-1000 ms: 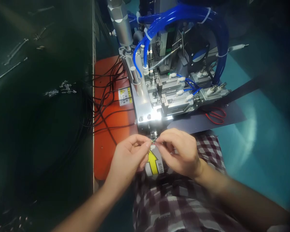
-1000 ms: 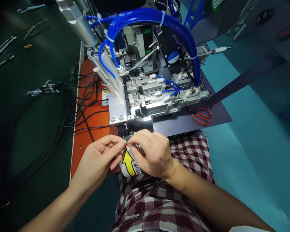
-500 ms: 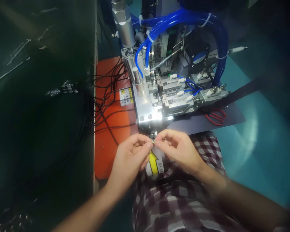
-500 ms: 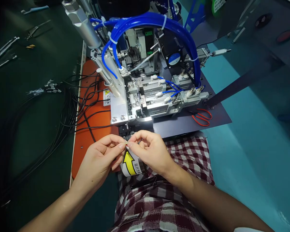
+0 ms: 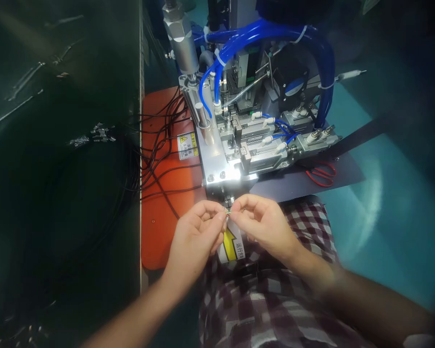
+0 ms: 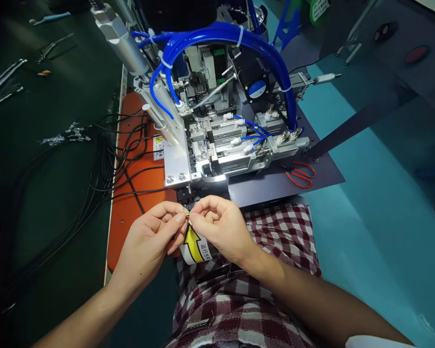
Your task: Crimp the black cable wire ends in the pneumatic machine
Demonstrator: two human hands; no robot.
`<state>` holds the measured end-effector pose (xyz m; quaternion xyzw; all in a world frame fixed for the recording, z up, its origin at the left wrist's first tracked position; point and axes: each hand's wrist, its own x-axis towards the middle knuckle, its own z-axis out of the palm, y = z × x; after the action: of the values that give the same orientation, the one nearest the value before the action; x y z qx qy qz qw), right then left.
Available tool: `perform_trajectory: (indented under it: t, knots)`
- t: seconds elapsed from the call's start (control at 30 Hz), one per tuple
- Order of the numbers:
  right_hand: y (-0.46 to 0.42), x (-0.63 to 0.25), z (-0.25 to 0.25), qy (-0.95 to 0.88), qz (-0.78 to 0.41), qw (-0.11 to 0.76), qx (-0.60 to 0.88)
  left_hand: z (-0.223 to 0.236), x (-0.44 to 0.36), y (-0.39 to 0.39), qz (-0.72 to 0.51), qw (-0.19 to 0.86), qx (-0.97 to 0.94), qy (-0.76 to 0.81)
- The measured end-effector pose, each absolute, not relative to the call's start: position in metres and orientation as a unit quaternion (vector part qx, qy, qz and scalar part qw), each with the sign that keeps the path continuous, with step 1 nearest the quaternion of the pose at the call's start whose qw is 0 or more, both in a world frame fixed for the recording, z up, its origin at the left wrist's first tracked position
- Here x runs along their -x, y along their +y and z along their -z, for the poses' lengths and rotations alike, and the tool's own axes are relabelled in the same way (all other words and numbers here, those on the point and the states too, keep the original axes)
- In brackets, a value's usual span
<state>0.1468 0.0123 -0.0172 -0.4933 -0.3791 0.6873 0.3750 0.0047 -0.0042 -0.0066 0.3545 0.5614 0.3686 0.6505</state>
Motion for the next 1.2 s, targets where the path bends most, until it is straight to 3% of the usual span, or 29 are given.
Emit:
perform_trajectory:
  t: [0.63, 1.0, 1.2]
  knots:
    - [0.013, -0.147, 0.014, -0.378, -0.698, 0.342, 0.502, 0.009, 0.000, -0.007, -0.352, 0.664, -0.374, 0.543]
    - [0.007, -0.150, 0.020, -0.411, -0.687, 0.343, 0.492, 0.008, -0.003, -0.004, -0.399, 0.665, -0.287, 0.562]
    - [0.013, -0.152, 0.017, -0.398, -0.698, 0.336, 0.492, 0.003, 0.000, 0.001, -0.350, 0.704, -0.281, 0.551]
